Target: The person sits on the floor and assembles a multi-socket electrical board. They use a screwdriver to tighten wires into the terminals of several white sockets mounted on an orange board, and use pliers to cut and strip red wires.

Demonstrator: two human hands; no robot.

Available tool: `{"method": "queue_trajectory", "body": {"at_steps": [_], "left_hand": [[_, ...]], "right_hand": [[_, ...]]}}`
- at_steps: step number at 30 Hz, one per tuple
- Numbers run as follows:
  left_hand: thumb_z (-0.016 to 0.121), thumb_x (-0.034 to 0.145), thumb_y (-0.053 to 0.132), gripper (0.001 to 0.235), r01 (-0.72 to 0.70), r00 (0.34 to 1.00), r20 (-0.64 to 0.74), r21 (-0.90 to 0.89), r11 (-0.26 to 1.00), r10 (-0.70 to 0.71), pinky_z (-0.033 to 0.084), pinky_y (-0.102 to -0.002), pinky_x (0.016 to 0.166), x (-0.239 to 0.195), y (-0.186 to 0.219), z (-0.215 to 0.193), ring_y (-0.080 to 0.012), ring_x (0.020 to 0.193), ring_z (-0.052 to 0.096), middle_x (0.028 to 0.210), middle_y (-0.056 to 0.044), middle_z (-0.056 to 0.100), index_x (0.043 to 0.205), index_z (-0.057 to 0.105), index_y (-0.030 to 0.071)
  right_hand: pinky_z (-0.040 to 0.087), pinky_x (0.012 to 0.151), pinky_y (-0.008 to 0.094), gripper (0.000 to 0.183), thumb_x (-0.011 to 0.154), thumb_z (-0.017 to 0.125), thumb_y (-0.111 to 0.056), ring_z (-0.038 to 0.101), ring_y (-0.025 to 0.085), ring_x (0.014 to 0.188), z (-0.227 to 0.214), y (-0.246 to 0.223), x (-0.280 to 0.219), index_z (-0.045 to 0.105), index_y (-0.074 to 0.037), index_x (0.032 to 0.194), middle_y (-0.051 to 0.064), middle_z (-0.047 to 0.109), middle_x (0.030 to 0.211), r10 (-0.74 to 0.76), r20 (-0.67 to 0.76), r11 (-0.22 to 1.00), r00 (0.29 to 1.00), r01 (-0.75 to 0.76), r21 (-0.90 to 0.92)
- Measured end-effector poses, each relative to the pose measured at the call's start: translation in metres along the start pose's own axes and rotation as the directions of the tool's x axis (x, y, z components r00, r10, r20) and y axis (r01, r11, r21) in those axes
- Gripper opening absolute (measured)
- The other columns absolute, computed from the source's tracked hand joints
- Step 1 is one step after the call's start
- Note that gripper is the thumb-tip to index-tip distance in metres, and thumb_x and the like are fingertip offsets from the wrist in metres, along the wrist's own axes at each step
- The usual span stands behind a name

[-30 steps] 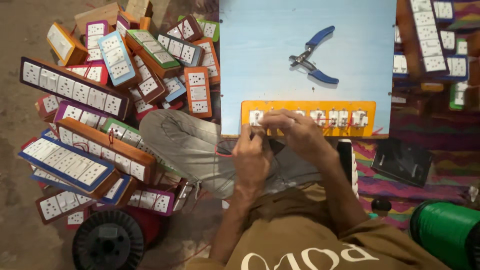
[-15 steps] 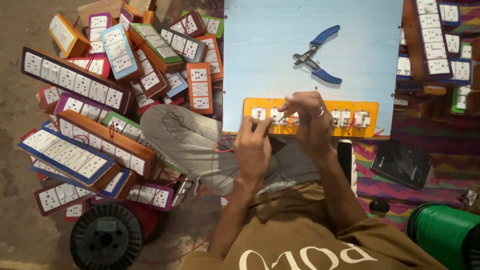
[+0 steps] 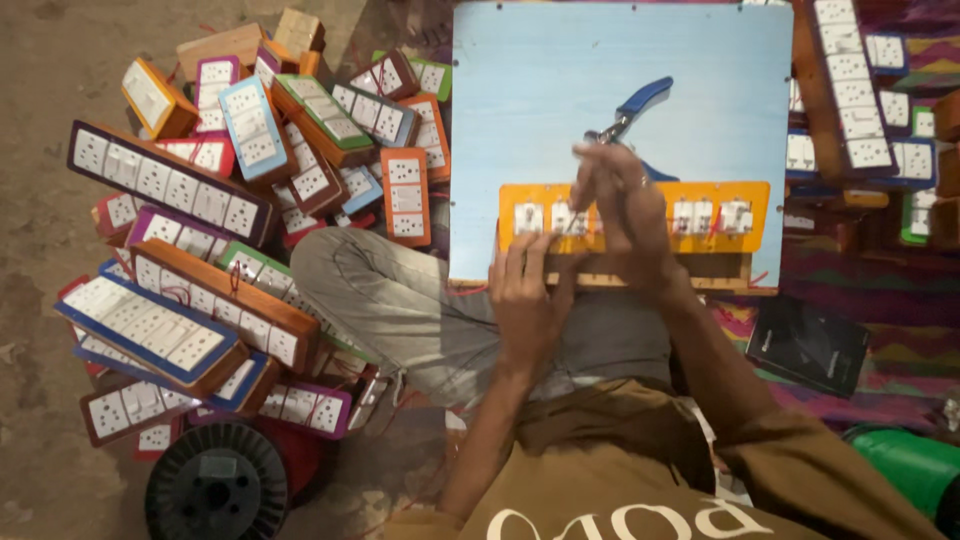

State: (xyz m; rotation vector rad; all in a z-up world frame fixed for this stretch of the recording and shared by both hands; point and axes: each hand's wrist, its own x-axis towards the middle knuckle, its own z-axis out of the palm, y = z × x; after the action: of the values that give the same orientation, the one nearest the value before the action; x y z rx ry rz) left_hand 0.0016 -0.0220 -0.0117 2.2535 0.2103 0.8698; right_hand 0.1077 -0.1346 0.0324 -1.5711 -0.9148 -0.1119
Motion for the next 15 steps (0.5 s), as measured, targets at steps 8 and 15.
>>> {"method": "queue_trajectory", "body": {"at_steps": [8,15], "left_hand": [[0.086,0.087,0.04,0.037,0.041,0.993,-0.117,0.108,0.993,-0.028,0.046,-0.04,0.08,-0.008,-0.009,0.017,-0.0222,0.093,0.062,0.104,-0.004,0.069,0.107,0.073,0.011],[0.083,0.089,0.025,0.019,0.079,0.97,-0.236,0.087,0.993,-0.056,0.047,-0.039,0.084,-0.013,-0.006,0.026,-0.0209,0.095,0.06,0.104,-0.003,0.07,0.101,0.075,0.012]], "right_hand": [[0.055,0.067,0.028,0.018,0.112,0.052,-0.003,0.07,0.022,0.088,-0.006,0.012,-0.023,0.051,0.003,0.129,0.015,0.069,0.104,-0.252,-0.105,0.771,0.962,0.134,-0.623],[0.053,0.086,0.053,0.06,0.091,0.071,-0.036,0.065,0.038,0.111,-0.032,-0.018,0.131,0.057,-0.006,0.14,0.026,0.063,0.133,0.114,0.635,0.689,0.764,0.399,-0.605]]}}
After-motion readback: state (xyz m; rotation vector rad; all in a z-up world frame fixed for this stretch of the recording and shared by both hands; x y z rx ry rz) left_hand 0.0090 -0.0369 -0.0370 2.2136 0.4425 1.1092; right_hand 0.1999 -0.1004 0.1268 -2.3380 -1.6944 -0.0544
